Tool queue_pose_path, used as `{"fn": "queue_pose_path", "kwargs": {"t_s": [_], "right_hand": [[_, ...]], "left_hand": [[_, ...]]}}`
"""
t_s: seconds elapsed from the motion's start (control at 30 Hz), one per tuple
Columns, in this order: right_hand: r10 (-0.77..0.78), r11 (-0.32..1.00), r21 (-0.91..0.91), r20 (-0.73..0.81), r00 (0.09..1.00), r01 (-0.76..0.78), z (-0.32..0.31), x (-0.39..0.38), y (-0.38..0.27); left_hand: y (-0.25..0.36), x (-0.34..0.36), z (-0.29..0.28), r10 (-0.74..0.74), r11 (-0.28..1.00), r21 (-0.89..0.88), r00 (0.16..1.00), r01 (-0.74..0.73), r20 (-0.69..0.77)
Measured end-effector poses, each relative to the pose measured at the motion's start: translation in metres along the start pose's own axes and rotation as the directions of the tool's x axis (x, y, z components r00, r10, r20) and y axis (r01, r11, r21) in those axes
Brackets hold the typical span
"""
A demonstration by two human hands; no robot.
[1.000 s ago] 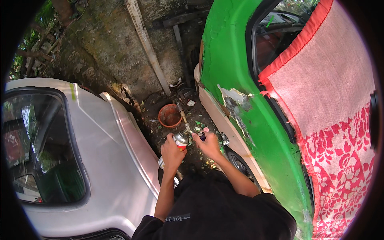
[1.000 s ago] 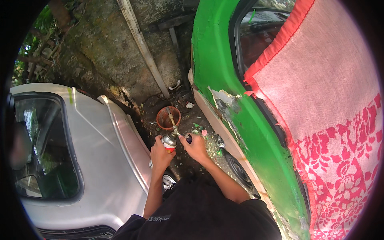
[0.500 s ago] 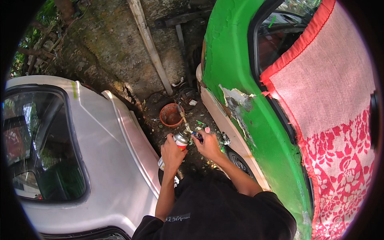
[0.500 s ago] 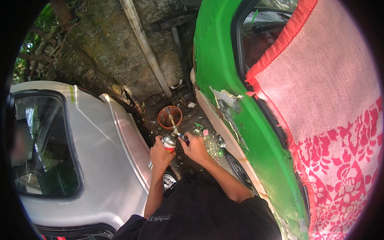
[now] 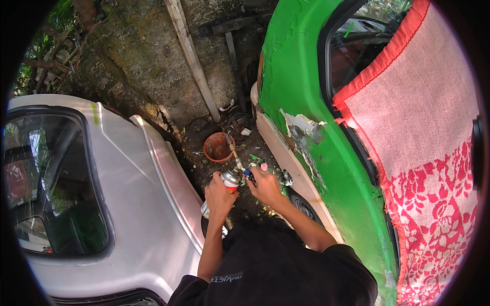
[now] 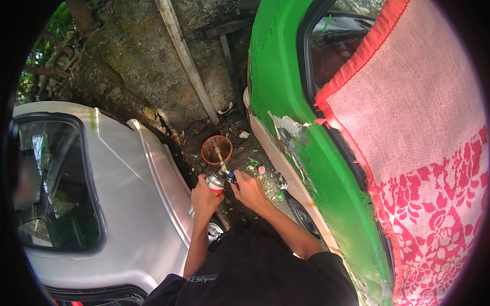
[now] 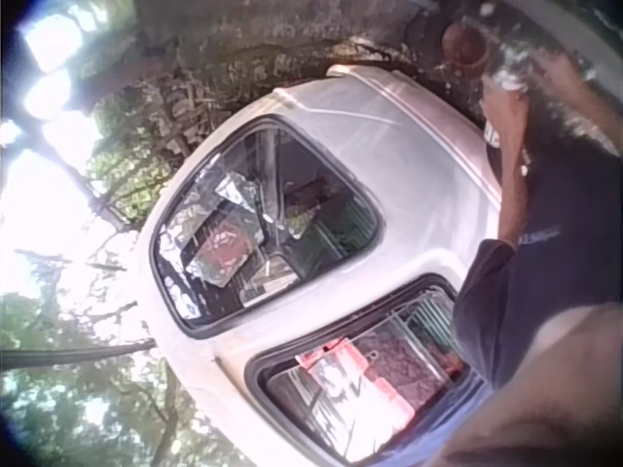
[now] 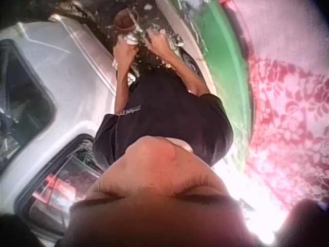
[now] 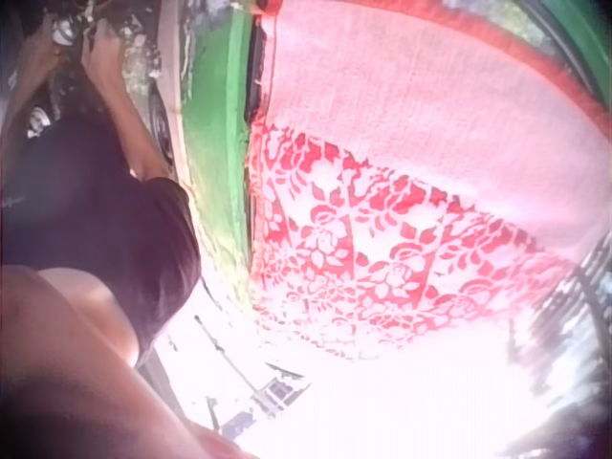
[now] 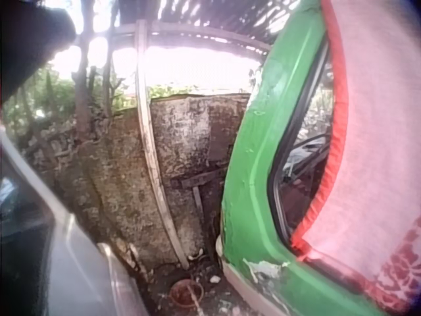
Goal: The person uses a scraper to remove material from a dent on the side of a green car. They then ignite a blowtorch and apply heat to the same area while holding a small tool against the panel.
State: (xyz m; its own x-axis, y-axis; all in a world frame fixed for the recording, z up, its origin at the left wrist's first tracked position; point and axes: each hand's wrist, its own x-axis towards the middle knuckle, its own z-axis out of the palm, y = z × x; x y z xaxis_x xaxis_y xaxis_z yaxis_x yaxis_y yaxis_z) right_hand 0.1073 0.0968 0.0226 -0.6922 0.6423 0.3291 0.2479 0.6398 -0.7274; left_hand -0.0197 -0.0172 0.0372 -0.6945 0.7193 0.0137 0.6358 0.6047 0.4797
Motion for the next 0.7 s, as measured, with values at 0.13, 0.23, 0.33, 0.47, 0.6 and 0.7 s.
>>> {"fn": "queue_pose_path", "kwargs": {"t_s": [0.13,0.23,0.33,0.47,0.6,0.7], "right_hand": [[-0.013,0.997,-0.071,0.031,0.999,0.015,-0.002,-0.002,0.001],[0.017,1.0,0.01,-0.007,1.0,-0.017,0.002,-0.004,0.004],[0.111,0.989,0.099,-0.037,0.993,-0.106,0.006,-0.005,0.003],[0.329,0.909,0.265,0.026,0.944,-0.323,0.009,-0.003,0.0],[0.435,0.784,0.473,0.042,0.899,-0.402,0.024,-0.006,0.01],[0.435,0.802,0.446,0.021,0.9,-0.397,0.026,-0.006,0.009]], "left_hand": [[0.001,-0.001,-0.001,0.003,1.0,0.028,1.0,-0.003,0.006],[0.001,-0.001,-0.001,0.009,0.999,0.033,1.0,-0.01,0.02],[0.001,-0.002,-0.002,0.007,0.999,0.039,1.0,-0.008,0.028],[-0.001,-0.002,0.0,0.019,1.0,0.014,1.0,-0.019,0.015],[-0.001,-0.002,0.0,0.023,1.0,0.003,1.0,-0.023,0.003],[-0.003,-0.003,0.0,0.02,1.0,-0.013,1.0,-0.02,-0.001]]}}
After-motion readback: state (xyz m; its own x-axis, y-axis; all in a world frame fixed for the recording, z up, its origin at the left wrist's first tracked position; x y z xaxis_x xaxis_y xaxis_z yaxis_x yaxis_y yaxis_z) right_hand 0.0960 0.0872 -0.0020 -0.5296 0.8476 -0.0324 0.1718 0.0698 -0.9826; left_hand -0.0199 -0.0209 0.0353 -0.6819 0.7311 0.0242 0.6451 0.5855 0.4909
